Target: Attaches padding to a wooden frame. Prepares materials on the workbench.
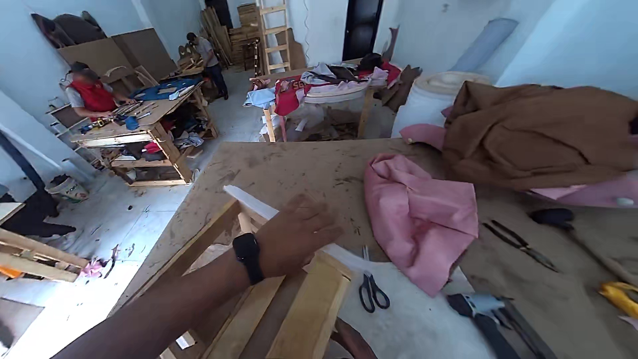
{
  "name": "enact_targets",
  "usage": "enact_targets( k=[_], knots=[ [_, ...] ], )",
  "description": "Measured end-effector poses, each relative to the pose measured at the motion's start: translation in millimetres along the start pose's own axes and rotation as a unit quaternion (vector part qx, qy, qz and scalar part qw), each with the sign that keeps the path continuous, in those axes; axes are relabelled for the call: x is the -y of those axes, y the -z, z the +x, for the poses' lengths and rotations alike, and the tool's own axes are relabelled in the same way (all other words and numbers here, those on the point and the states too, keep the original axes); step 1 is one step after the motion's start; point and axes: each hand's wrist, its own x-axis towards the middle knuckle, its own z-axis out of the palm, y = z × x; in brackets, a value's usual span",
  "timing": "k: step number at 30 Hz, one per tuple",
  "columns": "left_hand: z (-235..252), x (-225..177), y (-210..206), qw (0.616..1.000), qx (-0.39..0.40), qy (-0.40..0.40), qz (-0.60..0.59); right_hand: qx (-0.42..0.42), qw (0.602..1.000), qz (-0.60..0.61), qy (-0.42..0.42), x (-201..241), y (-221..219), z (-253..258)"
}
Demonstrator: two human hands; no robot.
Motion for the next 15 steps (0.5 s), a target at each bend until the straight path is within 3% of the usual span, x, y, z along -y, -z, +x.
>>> enact_targets(
  k=[3, 4, 6, 9, 12, 15],
  knots=[
    [22.2, -17.6, -16.8, 0.996, 0.041, -0.071, -0.028, 0.032, 0.999, -0.008, 0.023, -6.6, 15.0, -8.5],
    [18.0, -17.0, -16.3, 0.994, 0.027, -0.093, -0.047, -0.002, 0.999, -0.039, 0.029, -10.4, 26.9, -13.0],
    [-3.3, -10.5, -13.2, 0.987, -0.016, -0.119, -0.107, -0.152, 0.983, -0.103, 0.023, -25.5, 71.3, -27.5],
    [-43.1, -10.2, -27.4, 0.981, -0.055, -0.111, -0.151, -0.365, 0.897, -0.239, -0.07, -75.8, 173.3, -60.5],
    [-68.3, -18.9, -56.4, 0.977, -0.091, -0.091, -0.17, -0.407, 0.803, -0.409, -0.146, -146.9, 260.3, -82.1],
    [-78.1, -27.7, -63.8, 0.977, -0.109, -0.07, -0.168, -0.383, 0.762, -0.484, -0.197, -180.9, 292.0, -75.3]
  ],
)
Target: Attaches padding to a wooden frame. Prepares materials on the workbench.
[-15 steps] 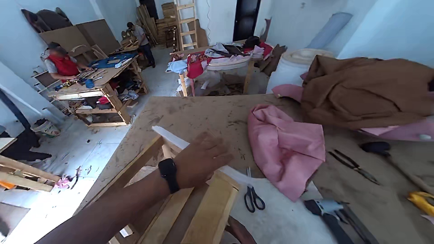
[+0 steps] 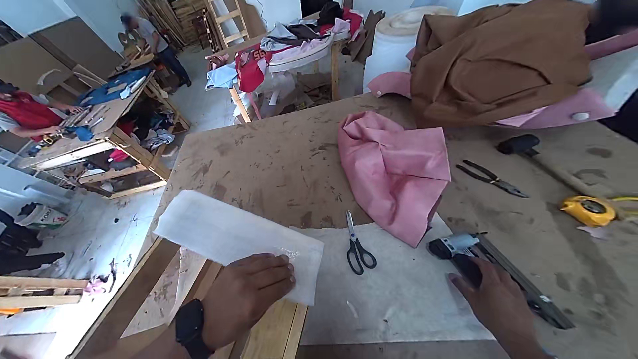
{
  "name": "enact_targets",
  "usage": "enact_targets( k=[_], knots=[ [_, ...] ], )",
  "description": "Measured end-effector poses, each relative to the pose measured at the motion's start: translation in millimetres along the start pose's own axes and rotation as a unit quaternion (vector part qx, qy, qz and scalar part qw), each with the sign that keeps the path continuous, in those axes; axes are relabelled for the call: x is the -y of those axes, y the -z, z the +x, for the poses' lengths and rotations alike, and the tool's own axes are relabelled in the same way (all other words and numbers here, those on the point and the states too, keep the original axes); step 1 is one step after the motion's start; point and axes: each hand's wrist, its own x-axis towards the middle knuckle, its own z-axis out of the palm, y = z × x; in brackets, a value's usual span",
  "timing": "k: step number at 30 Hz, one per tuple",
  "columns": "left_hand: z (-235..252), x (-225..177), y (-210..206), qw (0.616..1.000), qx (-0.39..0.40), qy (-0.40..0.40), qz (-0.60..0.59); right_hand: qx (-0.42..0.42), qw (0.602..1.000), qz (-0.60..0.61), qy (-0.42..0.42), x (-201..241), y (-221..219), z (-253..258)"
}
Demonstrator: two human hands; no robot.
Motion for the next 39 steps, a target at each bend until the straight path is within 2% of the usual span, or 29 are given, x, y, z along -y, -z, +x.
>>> enact_targets(
  k=[5, 7, 9, 11, 13, 15, 17, 19, 21, 25, 29, 39],
  knots=[
    [-10.7, -1.2, 14.3, 0.998, 0.043, 0.009, 0.033, 0.028, 0.999, -0.039, 0.025, -9.0, 8.5, 30.5],
    [-18.3, 0.9, 20.5, 0.998, 0.05, 0.006, 0.035, 0.079, 0.997, -0.012, 0.0, 17.1, 35.8, 28.8],
    [-23.9, 3.8, 24.4, 0.998, 0.038, -0.003, 0.049, 0.112, 0.991, 0.051, -0.059, 68.3, 84.9, 20.3],
    [-28.5, 3.7, 25.4, 0.997, 0.029, -0.015, 0.064, 0.151, 0.961, 0.213, -0.088, 131.0, 141.8, -5.0],
    [-29.8, 4.0, 25.2, 0.997, 0.027, -0.026, 0.071, 0.208, 0.931, 0.299, -0.021, 200.4, 200.1, -35.3],
    [-33.3, 3.8, 25.0, 0.996, 0.035, -0.033, 0.073, 0.245, 0.925, 0.281, 0.077, 271.6, 244.9, -63.8],
    [-36.0, 2.2, 23.2, 0.995, 0.043, -0.039, 0.076, 0.274, 0.922, 0.241, 0.129, 332.6, 271.1, -82.9],
    [-38.1, -1.3, 21.2, 0.995, 0.047, -0.044, 0.081, 0.296, 0.925, 0.184, 0.15, 373.5, 273.4, -94.3],
    [-40.6, -5.7, 20.8, 0.994, 0.054, -0.042, 0.083, 0.317, 0.926, 0.117, 0.171, 392.7, 259.1, -100.3],
    [-43.2, -8.6, 26.9, 0.992, 0.097, -0.026, 0.075, 0.359, 0.917, 0.058, 0.161, 401.7, 239.7, -114.4],
    [-43.5, -12.8, 33.5, 0.989, 0.131, -0.009, 0.075, 0.356, 0.921, 0.041, 0.15, 408.0, 240.7, -123.6],
    [-47.0, -3.7, 43.7, 0.989, 0.127, -0.003, 0.07, 0.363, 0.914, -0.003, 0.183, 436.4, 247.2, -130.9]
  ],
)
